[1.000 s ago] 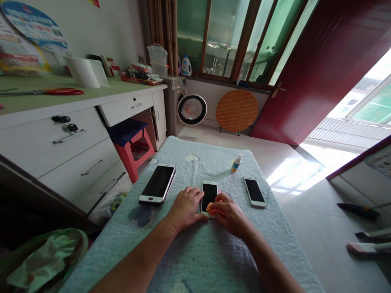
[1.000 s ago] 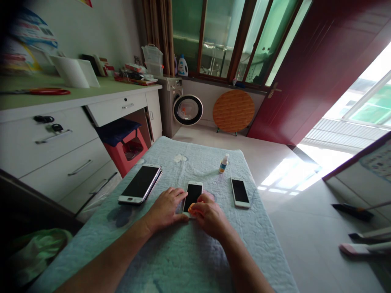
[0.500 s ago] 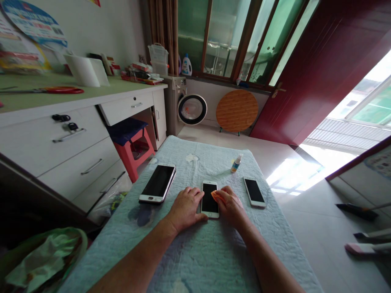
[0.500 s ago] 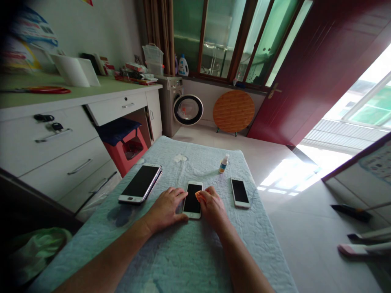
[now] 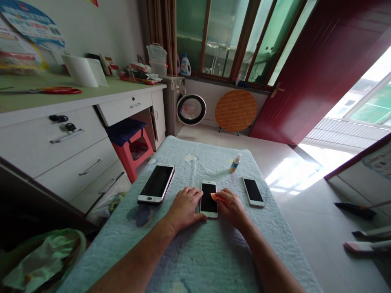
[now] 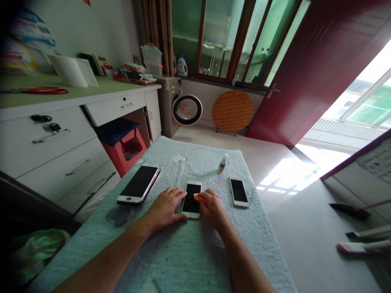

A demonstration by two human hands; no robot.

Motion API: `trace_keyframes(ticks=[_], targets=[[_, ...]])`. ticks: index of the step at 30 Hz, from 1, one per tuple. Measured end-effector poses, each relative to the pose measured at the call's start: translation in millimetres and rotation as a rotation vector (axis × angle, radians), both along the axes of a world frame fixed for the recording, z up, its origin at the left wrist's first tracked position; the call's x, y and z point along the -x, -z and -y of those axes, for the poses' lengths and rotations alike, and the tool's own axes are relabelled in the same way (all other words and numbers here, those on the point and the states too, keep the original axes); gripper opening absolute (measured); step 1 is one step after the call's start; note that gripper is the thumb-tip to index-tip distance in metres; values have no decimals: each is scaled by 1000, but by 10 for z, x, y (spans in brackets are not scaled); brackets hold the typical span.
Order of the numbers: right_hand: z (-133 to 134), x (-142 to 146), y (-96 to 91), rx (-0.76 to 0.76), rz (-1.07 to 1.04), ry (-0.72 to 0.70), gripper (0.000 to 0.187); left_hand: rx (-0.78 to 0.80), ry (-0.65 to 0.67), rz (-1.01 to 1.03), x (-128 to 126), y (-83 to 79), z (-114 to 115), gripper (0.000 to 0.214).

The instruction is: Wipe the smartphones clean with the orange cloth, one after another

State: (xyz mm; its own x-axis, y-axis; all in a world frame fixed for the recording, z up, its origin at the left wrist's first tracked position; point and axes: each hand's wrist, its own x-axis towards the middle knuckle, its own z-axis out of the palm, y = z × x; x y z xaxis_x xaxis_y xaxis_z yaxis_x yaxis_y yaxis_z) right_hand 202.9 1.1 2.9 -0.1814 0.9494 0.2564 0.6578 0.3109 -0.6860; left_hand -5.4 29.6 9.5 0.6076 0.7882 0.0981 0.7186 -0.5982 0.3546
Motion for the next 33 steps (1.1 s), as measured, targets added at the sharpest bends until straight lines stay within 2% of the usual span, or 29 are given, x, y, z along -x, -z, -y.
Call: trace_keyframes(ticks=[4, 7, 11, 17, 21, 25, 30, 33], targets=[[47, 50, -26, 71, -104, 1, 23, -6, 1, 5, 2, 13, -7, 73], [30, 78, 5, 43, -41, 43, 11, -12, 5, 2, 1, 15, -8, 74], [-29, 91, 59, -18, 50, 110, 19, -12, 6, -11, -1, 11, -5, 72], [-67, 121, 72, -48, 100, 195, 22, -25, 0, 2, 1, 32, -4, 74], [-38, 128, 44, -24, 174, 174, 32, -25, -1, 7, 0, 39, -10, 75], [1, 97, 45, -28, 187, 122, 18, -29, 1, 16, -5, 29, -11, 74], [11, 87, 68, -35, 118, 72, 26, -31, 0, 8, -6, 27, -12, 74], [54, 138, 21, -45, 124, -27, 27, -22, -2, 2, -4, 27, -13, 75]])
